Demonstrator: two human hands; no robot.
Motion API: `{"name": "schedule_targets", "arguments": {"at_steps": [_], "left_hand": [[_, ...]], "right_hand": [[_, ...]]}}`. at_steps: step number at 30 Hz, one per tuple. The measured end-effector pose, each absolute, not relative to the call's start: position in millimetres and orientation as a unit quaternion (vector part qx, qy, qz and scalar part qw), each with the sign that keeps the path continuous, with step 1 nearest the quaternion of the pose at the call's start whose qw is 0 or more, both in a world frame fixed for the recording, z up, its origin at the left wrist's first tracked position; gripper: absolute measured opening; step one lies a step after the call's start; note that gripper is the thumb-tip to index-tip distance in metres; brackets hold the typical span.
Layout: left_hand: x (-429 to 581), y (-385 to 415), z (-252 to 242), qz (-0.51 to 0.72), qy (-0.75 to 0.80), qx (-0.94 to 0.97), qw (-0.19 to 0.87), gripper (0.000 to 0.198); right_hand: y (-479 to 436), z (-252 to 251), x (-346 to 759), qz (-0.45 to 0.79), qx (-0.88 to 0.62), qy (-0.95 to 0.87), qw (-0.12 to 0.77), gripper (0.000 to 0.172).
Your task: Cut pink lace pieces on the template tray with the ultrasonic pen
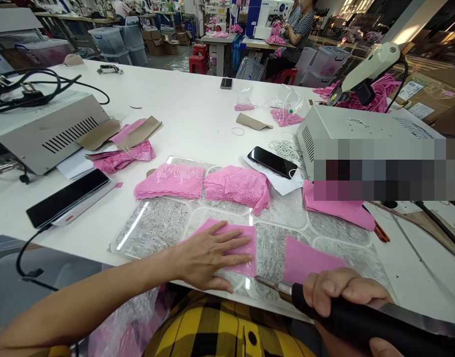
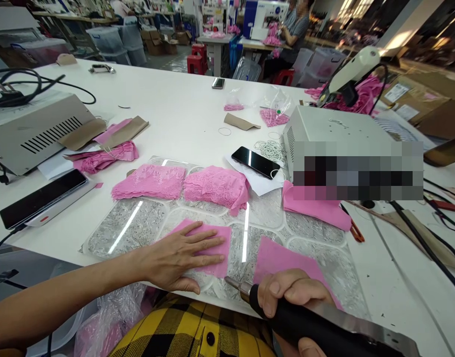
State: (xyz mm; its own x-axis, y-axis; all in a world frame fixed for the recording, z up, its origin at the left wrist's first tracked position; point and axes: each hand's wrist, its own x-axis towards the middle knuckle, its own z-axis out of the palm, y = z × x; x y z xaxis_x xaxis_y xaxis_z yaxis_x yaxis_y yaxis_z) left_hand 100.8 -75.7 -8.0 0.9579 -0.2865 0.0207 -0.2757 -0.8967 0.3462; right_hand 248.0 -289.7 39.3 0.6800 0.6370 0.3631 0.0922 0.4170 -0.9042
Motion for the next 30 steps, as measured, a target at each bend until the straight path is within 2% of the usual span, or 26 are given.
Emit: {"name": "schedule_targets", "arguments": {"at_steps": [14, 30], "left_hand": [[100.4, -74.7, -4.2, -0.034, -0.15, 0.974, 0.167, 0.067], [101.4, -73.2, -3.8, -0.011, -0.162, 0.971, 0.173, 0.062]], "right_hand": [[-292.6, 37.7, 244.7, 0.2, -0.483, -0.329, 0.786, 0.019], [-295.3, 32.6, 248.3, 0.179, -0.507, -0.359, 0.763, 0.021]]}}
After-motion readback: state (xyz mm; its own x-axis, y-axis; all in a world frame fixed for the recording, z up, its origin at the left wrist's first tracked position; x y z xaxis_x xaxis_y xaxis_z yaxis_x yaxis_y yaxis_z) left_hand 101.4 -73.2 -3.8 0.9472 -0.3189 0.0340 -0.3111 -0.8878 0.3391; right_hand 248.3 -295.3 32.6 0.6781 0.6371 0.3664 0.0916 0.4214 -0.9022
